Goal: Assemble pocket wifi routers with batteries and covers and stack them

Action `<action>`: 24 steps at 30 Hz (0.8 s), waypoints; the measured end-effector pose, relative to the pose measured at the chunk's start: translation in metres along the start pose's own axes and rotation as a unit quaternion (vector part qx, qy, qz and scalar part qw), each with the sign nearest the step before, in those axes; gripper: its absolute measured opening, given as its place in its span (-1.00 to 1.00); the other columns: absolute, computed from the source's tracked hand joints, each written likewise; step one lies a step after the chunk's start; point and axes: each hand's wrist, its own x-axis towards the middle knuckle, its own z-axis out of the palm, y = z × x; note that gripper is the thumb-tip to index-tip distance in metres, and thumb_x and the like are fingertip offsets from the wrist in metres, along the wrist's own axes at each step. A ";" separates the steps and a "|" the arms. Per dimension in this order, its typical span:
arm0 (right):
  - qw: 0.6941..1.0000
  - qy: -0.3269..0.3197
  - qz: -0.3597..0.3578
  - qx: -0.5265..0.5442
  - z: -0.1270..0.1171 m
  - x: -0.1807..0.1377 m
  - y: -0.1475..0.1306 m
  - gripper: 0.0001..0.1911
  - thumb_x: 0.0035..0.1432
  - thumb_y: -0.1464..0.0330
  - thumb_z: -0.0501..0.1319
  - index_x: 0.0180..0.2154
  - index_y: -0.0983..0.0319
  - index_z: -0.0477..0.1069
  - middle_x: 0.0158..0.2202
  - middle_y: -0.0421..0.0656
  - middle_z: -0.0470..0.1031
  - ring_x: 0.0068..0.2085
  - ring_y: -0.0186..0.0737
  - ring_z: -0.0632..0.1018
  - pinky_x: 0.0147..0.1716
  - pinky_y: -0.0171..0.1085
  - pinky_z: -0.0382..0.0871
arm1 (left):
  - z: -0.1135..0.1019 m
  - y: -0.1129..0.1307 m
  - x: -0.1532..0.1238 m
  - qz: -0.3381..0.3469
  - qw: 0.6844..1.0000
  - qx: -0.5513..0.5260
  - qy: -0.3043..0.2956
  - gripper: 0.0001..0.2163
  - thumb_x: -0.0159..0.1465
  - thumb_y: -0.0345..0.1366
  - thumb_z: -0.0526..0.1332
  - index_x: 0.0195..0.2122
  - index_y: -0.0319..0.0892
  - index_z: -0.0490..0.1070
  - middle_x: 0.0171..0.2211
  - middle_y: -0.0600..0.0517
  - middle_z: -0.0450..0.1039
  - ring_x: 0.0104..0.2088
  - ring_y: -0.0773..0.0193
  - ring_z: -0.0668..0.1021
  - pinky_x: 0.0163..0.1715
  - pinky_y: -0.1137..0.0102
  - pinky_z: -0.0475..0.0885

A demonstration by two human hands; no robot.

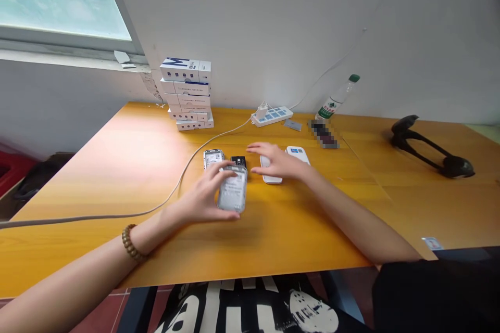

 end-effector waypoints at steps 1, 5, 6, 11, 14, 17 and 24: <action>0.999 -0.032 -0.007 -0.007 0.012 0.009 -0.003 -0.35 0.31 0.11 0.36 0.35 0.13 0.40 0.43 0.09 0.35 0.42 0.27 0.37 0.39 0.27 0.20 | 0.007 0.007 -0.003 -0.011 0.999 -0.022 -0.031 -0.14 0.07 0.12 0.56 0.31 -0.03 0.24 0.38 -0.29 0.24 0.38 -0.30 0.39 0.32 -0.19 0.41; 0.996 -0.078 -0.027 -0.030 0.041 0.032 -0.009 -0.34 0.28 0.12 0.38 0.33 0.21 0.43 0.39 0.17 0.38 0.39 0.31 0.37 0.33 0.26 0.24 | 0.034 0.021 -0.012 -0.046 0.990 -0.039 -0.125 -0.04 0.04 0.11 0.58 0.36 -0.06 0.15 0.39 -0.33 0.18 0.41 -0.34 0.35 0.31 -0.22 0.43; 0.996 -0.079 -0.031 -0.033 0.042 0.035 -0.008 -0.36 0.26 0.14 0.39 0.30 0.22 0.46 0.37 0.18 0.40 0.37 0.31 0.39 0.32 0.24 0.25 | 0.038 0.022 -0.012 -0.047 0.990 -0.025 -0.134 -0.04 0.03 0.10 0.59 0.35 -0.07 0.17 0.39 -0.34 0.19 0.41 -0.37 0.33 0.32 -0.25 0.40; 0.999 -0.034 -0.038 -0.019 0.028 0.023 -0.011 -0.37 0.23 0.20 0.41 0.28 0.26 0.45 0.32 0.17 0.44 0.31 0.28 0.43 0.28 0.22 0.28 | 0.035 0.019 -0.009 -0.043 0.988 0.024 -0.147 -0.04 -0.03 0.20 0.58 0.29 -0.10 0.24 0.35 -0.34 0.25 0.37 -0.44 0.33 0.33 -0.36 0.30; 1.000 0.024 -0.019 0.000 0.016 0.001 -0.020 -0.42 0.23 0.20 0.44 0.23 0.20 0.45 0.27 0.12 0.48 0.27 0.26 0.46 0.26 0.21 0.30 | 0.024 0.017 -0.009 -0.030 0.986 -0.002 -0.163 -0.10 -0.02 0.11 0.60 0.26 -0.08 0.26 0.34 -0.31 0.27 0.37 -0.39 0.35 0.33 -0.29 0.35; 0.999 0.039 -0.019 0.018 0.015 -0.025 -0.033 -0.52 0.19 0.20 0.47 0.10 0.18 0.48 0.17 0.07 0.53 0.21 0.22 0.50 0.22 0.16 0.35 | 0.020 0.015 -0.010 -0.051 0.986 -0.035 -0.153 -0.14 0.00 -0.06 0.61 0.25 -0.08 0.24 0.27 -0.26 0.35 0.33 -0.29 0.43 0.28 -0.19 0.45; 0.997 -0.030 -0.063 0.018 0.054 -0.053 -0.050 -0.44 0.11 0.21 0.55 0.09 0.22 0.51 0.15 0.09 0.53 0.19 0.21 0.49 0.20 0.12 0.41 | 0.036 0.015 -0.011 -0.111 0.987 -0.060 -0.098 0.07 -0.06 0.02 0.65 0.39 -0.08 0.13 0.31 -0.26 0.37 0.30 -0.25 0.48 0.27 -0.17 0.50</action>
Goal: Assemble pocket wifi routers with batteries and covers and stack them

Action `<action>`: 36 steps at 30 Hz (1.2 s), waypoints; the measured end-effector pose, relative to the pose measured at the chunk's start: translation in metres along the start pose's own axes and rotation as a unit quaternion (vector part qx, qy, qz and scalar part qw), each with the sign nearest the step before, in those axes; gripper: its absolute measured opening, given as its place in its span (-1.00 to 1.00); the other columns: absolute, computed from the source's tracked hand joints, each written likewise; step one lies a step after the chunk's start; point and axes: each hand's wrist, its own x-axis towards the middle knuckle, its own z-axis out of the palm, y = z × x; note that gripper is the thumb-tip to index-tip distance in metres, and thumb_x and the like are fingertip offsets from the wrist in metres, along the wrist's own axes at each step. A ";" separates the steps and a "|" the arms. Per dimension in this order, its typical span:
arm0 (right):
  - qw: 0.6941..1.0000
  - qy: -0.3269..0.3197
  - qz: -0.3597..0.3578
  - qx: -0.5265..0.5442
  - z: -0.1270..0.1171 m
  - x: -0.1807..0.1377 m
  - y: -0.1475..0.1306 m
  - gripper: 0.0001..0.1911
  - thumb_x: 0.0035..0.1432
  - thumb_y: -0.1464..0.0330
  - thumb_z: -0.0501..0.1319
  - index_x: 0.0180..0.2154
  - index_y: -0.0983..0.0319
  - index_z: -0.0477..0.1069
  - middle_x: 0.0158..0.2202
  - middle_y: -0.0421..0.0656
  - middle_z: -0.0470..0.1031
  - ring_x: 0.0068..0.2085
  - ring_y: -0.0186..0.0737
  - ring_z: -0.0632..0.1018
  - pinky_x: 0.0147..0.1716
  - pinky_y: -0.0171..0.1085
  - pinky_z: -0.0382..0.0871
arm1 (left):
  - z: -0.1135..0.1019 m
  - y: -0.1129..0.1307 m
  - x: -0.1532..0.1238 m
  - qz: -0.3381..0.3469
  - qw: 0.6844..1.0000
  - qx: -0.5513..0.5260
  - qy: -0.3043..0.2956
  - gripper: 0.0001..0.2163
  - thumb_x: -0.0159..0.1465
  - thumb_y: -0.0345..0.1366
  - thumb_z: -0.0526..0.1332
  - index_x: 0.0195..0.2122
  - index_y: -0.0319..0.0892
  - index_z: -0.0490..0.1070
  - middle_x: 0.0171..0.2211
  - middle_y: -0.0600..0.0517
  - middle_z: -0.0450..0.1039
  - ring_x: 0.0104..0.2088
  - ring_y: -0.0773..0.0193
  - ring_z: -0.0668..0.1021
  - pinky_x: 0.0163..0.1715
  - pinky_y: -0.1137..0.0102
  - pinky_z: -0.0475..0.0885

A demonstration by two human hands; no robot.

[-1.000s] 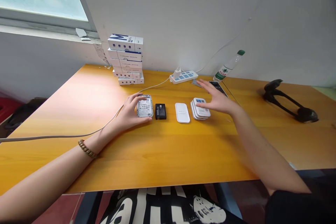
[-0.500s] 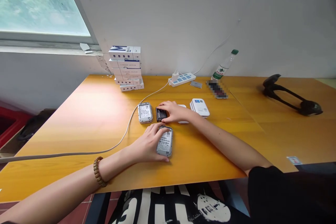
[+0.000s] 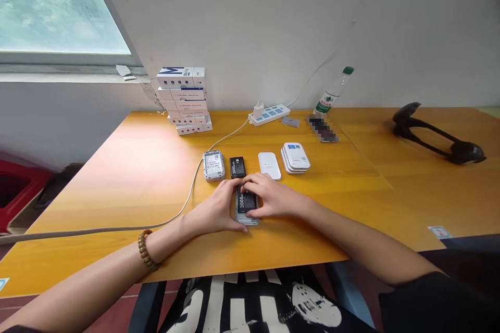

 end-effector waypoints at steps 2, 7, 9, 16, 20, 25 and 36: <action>1.000 -0.007 -0.007 -0.019 0.006 0.000 0.001 -0.45 0.13 0.22 0.55 0.10 0.24 0.53 0.18 0.11 0.51 0.20 0.22 0.48 0.21 0.15 0.41 | 0.001 0.001 0.000 0.008 1.000 0.014 0.004 0.14 -0.04 0.01 0.65 0.47 -0.05 0.03 0.37 -0.28 0.32 0.36 -0.28 0.43 0.30 -0.21 0.46; 0.999 -0.026 -0.004 -0.034 0.000 -0.003 -0.003 -0.60 0.27 0.18 0.47 0.08 0.15 0.58 0.18 0.08 0.50 0.20 0.19 0.50 0.19 0.16 0.44 | 0.001 0.004 0.000 0.027 0.998 0.048 -0.020 0.11 0.05 0.04 0.61 0.51 0.02 -0.01 0.41 -0.25 0.29 0.41 -0.29 0.38 0.35 -0.26 0.41; 0.998 -0.031 -0.013 -0.054 -0.003 -0.005 -0.009 -0.71 0.35 0.20 0.39 0.03 0.17 0.61 0.16 0.11 0.53 0.19 0.20 0.52 0.18 0.18 0.45 | 0.002 0.004 0.000 0.025 0.997 0.066 -0.020 0.10 0.08 0.06 0.59 0.51 -0.01 -0.02 0.40 -0.27 0.29 0.40 -0.31 0.39 0.34 -0.28 0.40; 0.992 -0.012 -0.003 -0.122 0.021 -0.015 -0.031 -0.52 0.46 0.34 0.18 0.33 0.34 0.38 0.37 0.30 0.40 0.43 0.33 0.36 0.31 0.28 0.33 | 0.010 -0.002 -0.002 0.055 0.990 0.128 0.013 0.01 0.18 0.15 0.49 0.52 -0.06 0.03 0.38 -0.32 0.34 0.35 -0.33 0.44 0.30 -0.26 0.45; 0.990 -0.048 0.041 -0.127 0.033 -0.025 -0.044 -0.14 0.37 0.05 0.29 0.45 0.45 0.19 0.48 0.39 0.18 0.51 0.49 0.18 0.37 0.33 0.24 | 0.011 -0.002 -0.004 0.074 0.985 0.157 0.028 -0.10 0.24 0.17 0.44 0.48 -0.10 0.15 0.36 -0.35 0.36 0.32 -0.34 0.47 0.27 -0.26 0.48; 0.995 -0.061 0.010 -0.073 0.003 -0.017 -0.032 -0.47 0.42 0.13 0.27 0.26 0.29 0.49 0.32 0.23 0.49 0.37 0.34 0.46 0.28 0.21 0.41 | 0.010 -0.004 -0.005 0.071 0.984 0.161 0.013 -0.11 0.25 0.20 0.42 0.48 -0.14 0.19 0.39 -0.39 0.31 0.34 -0.35 0.44 0.29 -0.28 0.45; 0.955 -0.010 0.249 -0.158 0.005 -0.002 0.050 -0.26 0.40 0.12 0.12 0.46 0.37 0.18 0.51 0.25 0.18 0.53 0.39 0.17 0.37 0.26 0.29 | -0.002 -0.006 -0.004 0.055 0.988 0.134 -0.051 0.02 0.20 0.25 0.44 0.56 0.02 0.01 0.51 -0.30 0.12 0.46 -0.36 0.26 0.39 -0.29 0.31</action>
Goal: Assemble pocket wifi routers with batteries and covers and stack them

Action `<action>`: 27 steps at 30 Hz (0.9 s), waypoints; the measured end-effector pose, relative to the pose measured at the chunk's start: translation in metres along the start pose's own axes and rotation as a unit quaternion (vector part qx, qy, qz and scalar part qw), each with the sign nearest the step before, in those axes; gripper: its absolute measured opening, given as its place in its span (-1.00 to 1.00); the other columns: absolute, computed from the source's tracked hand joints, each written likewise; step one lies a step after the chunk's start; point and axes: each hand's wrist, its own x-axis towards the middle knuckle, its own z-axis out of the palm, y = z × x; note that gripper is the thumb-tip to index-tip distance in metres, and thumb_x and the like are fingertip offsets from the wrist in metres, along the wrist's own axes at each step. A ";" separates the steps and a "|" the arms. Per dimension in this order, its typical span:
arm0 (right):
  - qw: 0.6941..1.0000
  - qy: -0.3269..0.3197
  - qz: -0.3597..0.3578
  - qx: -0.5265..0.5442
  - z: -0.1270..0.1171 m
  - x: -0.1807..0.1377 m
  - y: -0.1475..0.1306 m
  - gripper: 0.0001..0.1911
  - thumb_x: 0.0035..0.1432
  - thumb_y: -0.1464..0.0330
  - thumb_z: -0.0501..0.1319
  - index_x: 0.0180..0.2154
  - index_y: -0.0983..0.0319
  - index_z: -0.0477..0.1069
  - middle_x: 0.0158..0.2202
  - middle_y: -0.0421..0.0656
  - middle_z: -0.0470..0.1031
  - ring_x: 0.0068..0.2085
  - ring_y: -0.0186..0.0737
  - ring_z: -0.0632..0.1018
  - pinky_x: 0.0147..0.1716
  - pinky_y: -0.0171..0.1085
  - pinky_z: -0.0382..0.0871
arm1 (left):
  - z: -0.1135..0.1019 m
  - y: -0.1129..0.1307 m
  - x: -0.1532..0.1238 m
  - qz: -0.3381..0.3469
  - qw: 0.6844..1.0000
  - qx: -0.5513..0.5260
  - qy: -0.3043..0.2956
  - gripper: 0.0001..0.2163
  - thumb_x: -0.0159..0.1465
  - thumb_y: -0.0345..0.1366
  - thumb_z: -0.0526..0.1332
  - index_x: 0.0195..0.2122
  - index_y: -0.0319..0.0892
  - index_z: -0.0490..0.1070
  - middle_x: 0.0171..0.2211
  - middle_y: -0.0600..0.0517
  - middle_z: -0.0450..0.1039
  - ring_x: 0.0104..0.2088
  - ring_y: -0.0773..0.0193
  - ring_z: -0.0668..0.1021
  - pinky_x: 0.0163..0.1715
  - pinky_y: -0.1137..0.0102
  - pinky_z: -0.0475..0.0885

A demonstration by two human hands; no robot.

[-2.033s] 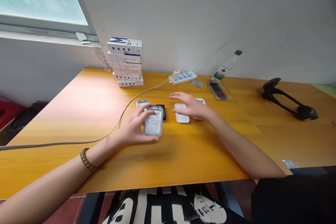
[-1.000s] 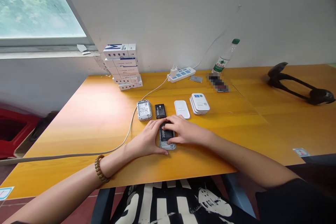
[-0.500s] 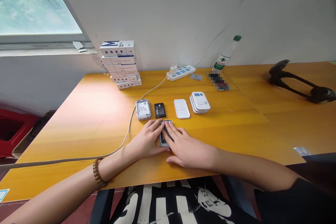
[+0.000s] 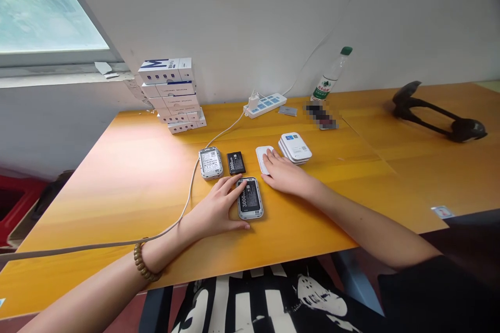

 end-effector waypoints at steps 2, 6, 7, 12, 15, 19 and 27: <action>1.000 0.015 -0.011 -0.020 0.000 -0.002 -0.005 -0.31 0.39 0.19 0.12 0.42 0.39 0.23 0.48 0.27 0.25 0.51 0.39 0.22 0.35 0.24 0.33 | 0.000 -0.001 0.000 -0.008 1.000 -0.001 -0.004 -0.02 0.24 0.20 0.43 0.56 0.03 0.01 0.51 -0.28 0.12 0.47 -0.34 0.25 0.40 -0.27 0.30; 0.998 0.048 -0.045 -0.017 -0.019 -0.007 -0.015 -0.60 0.43 0.29 0.12 0.13 0.36 0.51 0.21 0.27 0.56 0.25 0.33 0.56 0.20 0.18 0.46 | 0.003 -0.004 0.001 -0.011 1.000 -0.006 -0.004 -0.06 0.23 0.17 0.46 0.53 0.00 0.09 0.48 -0.28 0.16 0.45 -0.32 0.28 0.40 -0.27 0.31; 0.996 0.073 -0.055 0.001 -0.025 -0.008 -0.018 -0.68 0.44 0.33 0.09 0.01 0.31 0.56 0.08 0.21 0.64 0.13 0.26 0.63 0.14 0.14 0.49 | 0.003 -0.004 0.002 -0.009 1.000 -0.007 -0.002 -0.06 0.21 0.17 0.47 0.52 -0.01 0.11 0.47 -0.29 0.17 0.44 -0.32 0.29 0.40 -0.28 0.31; 0.931 0.317 -0.032 0.175 -0.039 -0.016 -0.031 -0.79 0.42 0.31 0.11 -0.25 0.15 0.49 -0.24 -0.02 0.63 -0.14 0.06 0.62 -0.03 0.03 0.52 | 0.001 -0.004 0.003 -0.010 1.000 -0.018 0.002 -0.07 0.19 0.16 0.49 0.49 -0.01 0.15 0.46 -0.27 0.19 0.44 -0.31 0.29 0.41 -0.27 0.29; 0.893 0.286 0.006 0.348 -0.035 -0.018 -0.037 -0.90 0.33 0.25 0.24 -0.17 0.12 0.42 -0.22 -0.10 0.60 -0.23 -0.05 0.62 -0.18 -0.06 0.57 | 0.000 -0.003 0.003 -0.011 1.000 -0.021 0.003 -0.08 0.19 0.16 0.49 0.49 0.00 0.16 0.45 -0.26 0.20 0.43 -0.31 0.31 0.40 -0.26 0.30; 0.888 0.020 0.024 0.459 -0.035 -0.019 -0.039 -0.49 0.16 0.38 0.31 0.13 0.11 0.26 -0.16 -0.14 0.62 -0.35 -0.15 0.65 -0.37 -0.19 0.57 | -0.003 -0.001 0.004 -0.002 1.000 -0.018 0.003 -0.09 0.18 0.11 0.52 0.47 -0.02 0.17 0.42 -0.26 0.24 0.39 -0.29 0.34 0.38 -0.25 0.33; 0.925 -0.161 0.009 0.344 -0.041 -0.023 -0.035 -0.16 0.31 0.25 0.32 0.47 0.14 0.00 -0.32 -0.20 0.61 -0.48 -0.17 0.61 -0.51 -0.28 0.40 | -0.003 0.001 0.005 -0.019 0.996 -0.072 0.039 -0.24 0.07 0.02 0.61 0.18 -0.09 0.30 0.28 -0.23 0.38 0.31 -0.24 0.45 0.27 -0.20 0.47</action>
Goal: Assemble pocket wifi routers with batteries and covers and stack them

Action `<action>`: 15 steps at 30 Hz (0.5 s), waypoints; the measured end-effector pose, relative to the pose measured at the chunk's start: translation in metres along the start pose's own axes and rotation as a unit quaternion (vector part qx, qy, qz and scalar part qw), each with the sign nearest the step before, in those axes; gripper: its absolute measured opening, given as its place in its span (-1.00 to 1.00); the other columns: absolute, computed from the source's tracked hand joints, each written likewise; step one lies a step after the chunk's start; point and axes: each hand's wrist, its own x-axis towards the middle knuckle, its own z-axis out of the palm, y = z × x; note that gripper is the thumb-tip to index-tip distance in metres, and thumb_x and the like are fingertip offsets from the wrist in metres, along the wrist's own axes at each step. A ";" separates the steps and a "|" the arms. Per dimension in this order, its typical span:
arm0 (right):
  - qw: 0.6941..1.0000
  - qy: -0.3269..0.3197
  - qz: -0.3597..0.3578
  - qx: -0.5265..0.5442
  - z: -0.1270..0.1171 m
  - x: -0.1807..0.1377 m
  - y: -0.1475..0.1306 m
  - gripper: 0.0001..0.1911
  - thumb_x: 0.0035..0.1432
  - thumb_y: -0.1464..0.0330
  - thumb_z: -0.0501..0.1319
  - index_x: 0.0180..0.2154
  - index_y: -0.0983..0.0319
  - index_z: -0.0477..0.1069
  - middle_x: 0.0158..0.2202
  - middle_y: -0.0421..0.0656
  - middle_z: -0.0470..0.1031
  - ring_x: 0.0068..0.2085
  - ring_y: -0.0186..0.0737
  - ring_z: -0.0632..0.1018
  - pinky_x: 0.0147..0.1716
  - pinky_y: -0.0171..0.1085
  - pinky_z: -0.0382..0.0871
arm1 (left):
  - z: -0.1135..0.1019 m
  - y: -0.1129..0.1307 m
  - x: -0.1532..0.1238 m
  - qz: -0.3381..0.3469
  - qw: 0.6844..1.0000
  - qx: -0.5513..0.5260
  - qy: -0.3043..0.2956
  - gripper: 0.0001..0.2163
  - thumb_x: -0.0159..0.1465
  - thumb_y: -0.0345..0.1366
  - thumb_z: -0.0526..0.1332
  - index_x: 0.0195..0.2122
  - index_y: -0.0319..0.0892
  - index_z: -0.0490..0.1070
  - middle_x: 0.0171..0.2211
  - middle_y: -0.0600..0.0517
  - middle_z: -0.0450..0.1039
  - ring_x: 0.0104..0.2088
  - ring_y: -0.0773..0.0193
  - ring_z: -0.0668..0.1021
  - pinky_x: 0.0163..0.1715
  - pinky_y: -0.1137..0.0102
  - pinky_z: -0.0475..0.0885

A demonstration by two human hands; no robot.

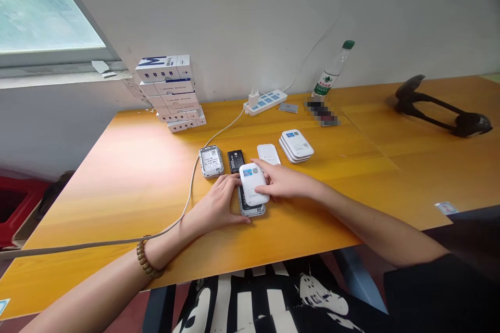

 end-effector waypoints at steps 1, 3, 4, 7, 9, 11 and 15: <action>1.000 -0.013 0.000 -0.006 0.001 0.001 0.001 -0.21 0.32 0.20 0.33 0.45 0.15 0.07 -0.34 -0.22 0.60 -0.51 -0.19 0.59 -0.52 -0.28 0.38 | 0.001 -0.001 0.000 -0.005 1.000 -0.011 0.009 -0.25 0.04 0.01 0.62 0.14 -0.08 0.31 0.25 -0.22 0.40 0.28 -0.24 0.48 0.24 -0.18 0.51; 0.999 -0.028 0.001 -0.015 0.003 0.003 0.002 -0.33 0.33 0.13 0.33 0.36 0.16 0.23 -0.35 -0.22 0.59 -0.55 -0.22 0.56 -0.53 -0.28 0.35 | 0.003 -0.003 -0.001 -0.015 0.999 -0.027 0.019 -0.24 0.00 0.00 0.64 0.11 -0.07 0.29 0.22 -0.22 0.42 0.23 -0.23 0.52 0.20 -0.17 0.54; 0.999 -0.031 0.003 -0.019 0.004 0.005 0.002 -0.38 0.32 0.12 0.33 0.30 0.16 0.29 -0.33 -0.21 0.60 -0.56 -0.23 0.55 -0.53 -0.28 0.35 | 0.004 -0.004 -0.001 -0.022 0.999 -0.032 0.020 -0.22 -0.02 0.00 0.65 0.12 -0.07 0.28 0.22 -0.22 0.41 0.22 -0.23 0.53 0.20 -0.18 0.54; 0.999 -0.016 0.013 -0.040 0.007 0.008 0.003 -0.51 0.30 0.16 0.33 0.18 0.20 0.40 -0.26 -0.16 0.61 -0.54 -0.26 0.55 -0.51 -0.28 0.35 | 0.005 -0.004 -0.001 -0.048 0.998 -0.044 0.016 -0.14 -0.05 -0.03 0.67 0.17 -0.08 0.23 0.23 -0.23 0.40 0.20 -0.22 0.54 0.19 -0.18 0.54; 0.999 -0.010 0.004 -0.050 0.007 0.008 0.002 -0.51 0.28 0.20 0.33 0.18 0.21 0.43 -0.24 -0.15 0.62 -0.52 -0.27 0.55 -0.48 -0.29 0.35 | 0.006 -0.004 -0.001 -0.059 0.997 -0.050 0.014 -0.16 -0.04 -0.04 0.67 0.14 -0.09 0.23 0.26 -0.24 0.39 0.22 -0.22 0.54 0.21 -0.19 0.53; 0.998 -0.015 -0.020 -0.051 0.006 0.008 0.002 -0.48 0.28 0.22 0.34 0.23 0.20 0.43 -0.26 -0.16 0.63 -0.48 -0.25 0.56 -0.44 -0.30 0.35 | 0.005 -0.003 -0.001 -0.058 0.997 -0.052 0.009 -0.22 -0.03 -0.04 0.66 0.08 -0.09 0.25 0.30 -0.26 0.35 0.28 -0.26 0.50 0.25 -0.21 0.49; 0.997 -0.020 -0.050 -0.047 0.006 0.008 0.003 -0.44 0.31 0.23 0.33 0.30 0.15 0.42 -0.25 -0.17 0.65 -0.50 -0.26 0.53 -0.37 -0.27 0.36 | 0.004 -0.004 0.000 -0.033 0.998 -0.045 0.004 -0.21 -0.03 -0.01 0.65 0.10 -0.09 0.27 0.33 -0.28 0.32 0.36 -0.30 0.42 0.31 -0.25 0.43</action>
